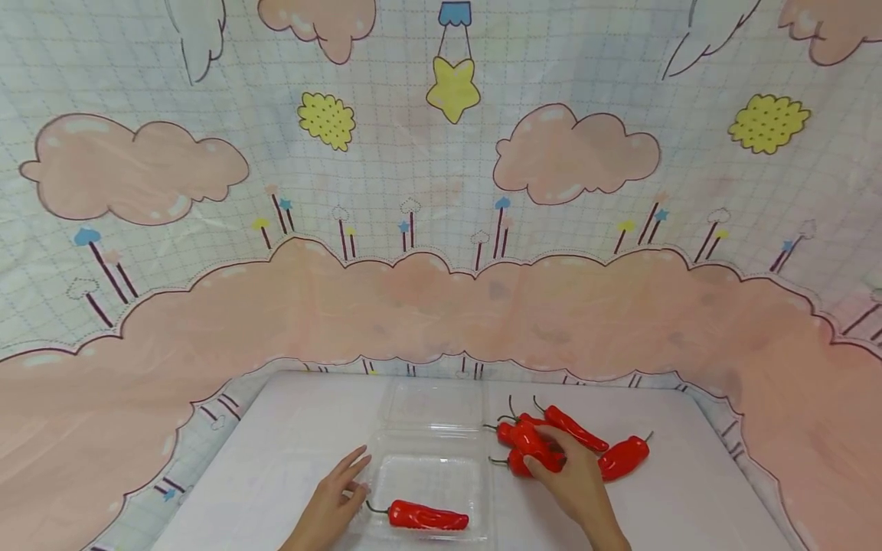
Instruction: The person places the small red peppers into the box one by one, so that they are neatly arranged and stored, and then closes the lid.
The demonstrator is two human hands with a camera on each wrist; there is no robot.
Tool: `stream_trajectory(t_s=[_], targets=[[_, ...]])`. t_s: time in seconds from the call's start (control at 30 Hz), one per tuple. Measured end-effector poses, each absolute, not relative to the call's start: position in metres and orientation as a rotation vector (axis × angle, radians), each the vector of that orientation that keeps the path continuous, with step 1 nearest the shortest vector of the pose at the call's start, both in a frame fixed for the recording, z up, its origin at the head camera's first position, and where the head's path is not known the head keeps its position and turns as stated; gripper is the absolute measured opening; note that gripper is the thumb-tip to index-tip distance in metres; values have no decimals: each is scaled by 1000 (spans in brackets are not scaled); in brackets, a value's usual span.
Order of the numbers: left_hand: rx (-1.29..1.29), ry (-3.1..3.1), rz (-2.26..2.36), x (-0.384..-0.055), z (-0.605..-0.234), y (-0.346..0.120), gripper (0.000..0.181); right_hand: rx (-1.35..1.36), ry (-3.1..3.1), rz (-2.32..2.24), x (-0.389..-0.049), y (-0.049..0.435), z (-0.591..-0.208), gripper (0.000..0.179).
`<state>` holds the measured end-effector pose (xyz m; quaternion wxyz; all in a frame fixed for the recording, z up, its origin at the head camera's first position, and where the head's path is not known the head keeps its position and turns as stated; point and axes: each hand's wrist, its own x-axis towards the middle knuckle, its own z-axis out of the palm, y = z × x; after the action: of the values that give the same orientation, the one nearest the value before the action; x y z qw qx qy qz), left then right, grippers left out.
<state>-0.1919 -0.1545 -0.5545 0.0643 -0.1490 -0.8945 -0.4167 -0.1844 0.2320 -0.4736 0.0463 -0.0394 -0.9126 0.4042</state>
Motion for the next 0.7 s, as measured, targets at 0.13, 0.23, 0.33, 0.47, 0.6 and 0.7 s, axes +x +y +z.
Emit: stream_trajectory(t_s=[0.13, 0.23, 0.33, 0.47, 0.6, 0.7], targets=[[-452, -2685, -1268, -192, -555, -155, 45, -91, -2758, 1227, -187, 222, -472, 56], [-449, -2687, -1278, -191, -555, -155, 45, -80, -2742, 1227, -187, 216, -471, 56], [-449, -2690, -1276, -191, -555, -156, 44, -69, -2733, 1247, -188, 211, -471, 54], [-452, -2689, -1284, -190, -555, -156, 45, -54, -2729, 1276, -190, 206, -473, 52], [-453, -2696, -1288, -191, -555, -156, 45, -51, -2727, 1293, -193, 203, -477, 51], [-453, -2696, -1278, -191, -556, -157, 45, -42, -2726, 1320, -195, 201, -479, 51]])
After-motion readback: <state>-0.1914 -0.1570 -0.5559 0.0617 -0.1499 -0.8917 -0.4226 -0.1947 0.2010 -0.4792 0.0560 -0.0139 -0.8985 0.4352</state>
